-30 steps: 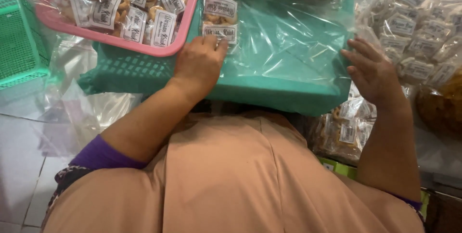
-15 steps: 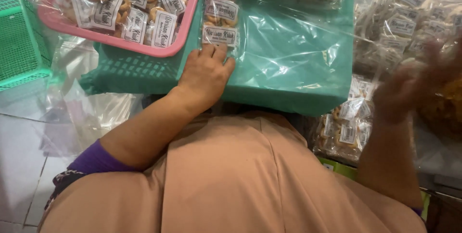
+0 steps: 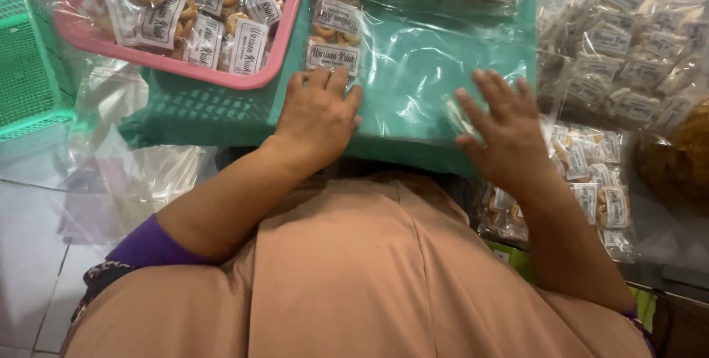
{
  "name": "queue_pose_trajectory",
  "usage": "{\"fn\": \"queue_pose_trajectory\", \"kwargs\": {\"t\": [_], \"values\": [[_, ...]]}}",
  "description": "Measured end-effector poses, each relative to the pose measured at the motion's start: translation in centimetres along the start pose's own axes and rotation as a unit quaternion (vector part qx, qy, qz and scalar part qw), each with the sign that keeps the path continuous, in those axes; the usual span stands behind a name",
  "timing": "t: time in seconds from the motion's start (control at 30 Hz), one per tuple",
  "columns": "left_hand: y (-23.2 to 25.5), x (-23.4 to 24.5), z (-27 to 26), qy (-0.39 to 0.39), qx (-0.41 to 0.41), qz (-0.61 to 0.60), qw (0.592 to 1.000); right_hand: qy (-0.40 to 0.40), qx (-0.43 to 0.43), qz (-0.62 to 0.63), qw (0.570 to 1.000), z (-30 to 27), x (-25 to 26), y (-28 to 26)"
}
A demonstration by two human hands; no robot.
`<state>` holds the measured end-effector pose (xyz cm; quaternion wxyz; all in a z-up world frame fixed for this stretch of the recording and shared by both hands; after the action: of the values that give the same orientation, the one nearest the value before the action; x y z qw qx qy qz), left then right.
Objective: Packaging small, individually wrapped snack packets into a larger clear plastic bag for bulk distribution.
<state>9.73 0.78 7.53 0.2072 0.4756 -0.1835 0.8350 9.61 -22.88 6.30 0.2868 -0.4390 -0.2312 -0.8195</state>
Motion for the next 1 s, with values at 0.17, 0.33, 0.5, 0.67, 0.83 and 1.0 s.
{"fn": "queue_pose_trajectory", "kwargs": {"t": [0.17,0.33,0.5,0.67,0.83,1.0], "values": [[-0.9,-2.3,-0.5,-0.093,0.037,-0.006,0.995,-0.152,-0.004,0.031,0.988,-1.2,-4.4,-1.5],[-2.7,1.0,-0.3,0.062,-0.001,-0.105,0.993,-0.183,-0.017,0.028,0.983,-1.3,-4.7,-1.5],[-17.0,5.0,0.7,-0.105,0.209,0.076,0.969,-0.247,-0.014,0.042,0.968,-1.3,-5.3,-1.4],[-27.1,4.4,-1.0,-0.166,0.346,0.159,0.910,-0.253,-0.018,0.055,0.966,-1.1,-5.1,-1.5],[-30.8,1.6,-2.6,-0.269,0.407,0.193,0.851,-0.261,-0.018,0.055,0.964,-1.1,-5.3,-1.4],[-30.4,-0.1,-2.0,-0.209,0.360,0.204,0.886,-0.268,-0.018,0.051,0.962,-1.1,-5.3,-1.2]]}}
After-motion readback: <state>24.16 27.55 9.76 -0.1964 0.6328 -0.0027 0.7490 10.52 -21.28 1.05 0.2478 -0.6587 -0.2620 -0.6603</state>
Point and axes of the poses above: each hand's wrist, its own z-axis towards the middle knuckle, its own x-axis out of the back of the hand, y = z × x, the point moved 9 cm from there along z, towards the middle knuckle, and after that the axes turned 1 degree about -z, right-handed, at the moved point
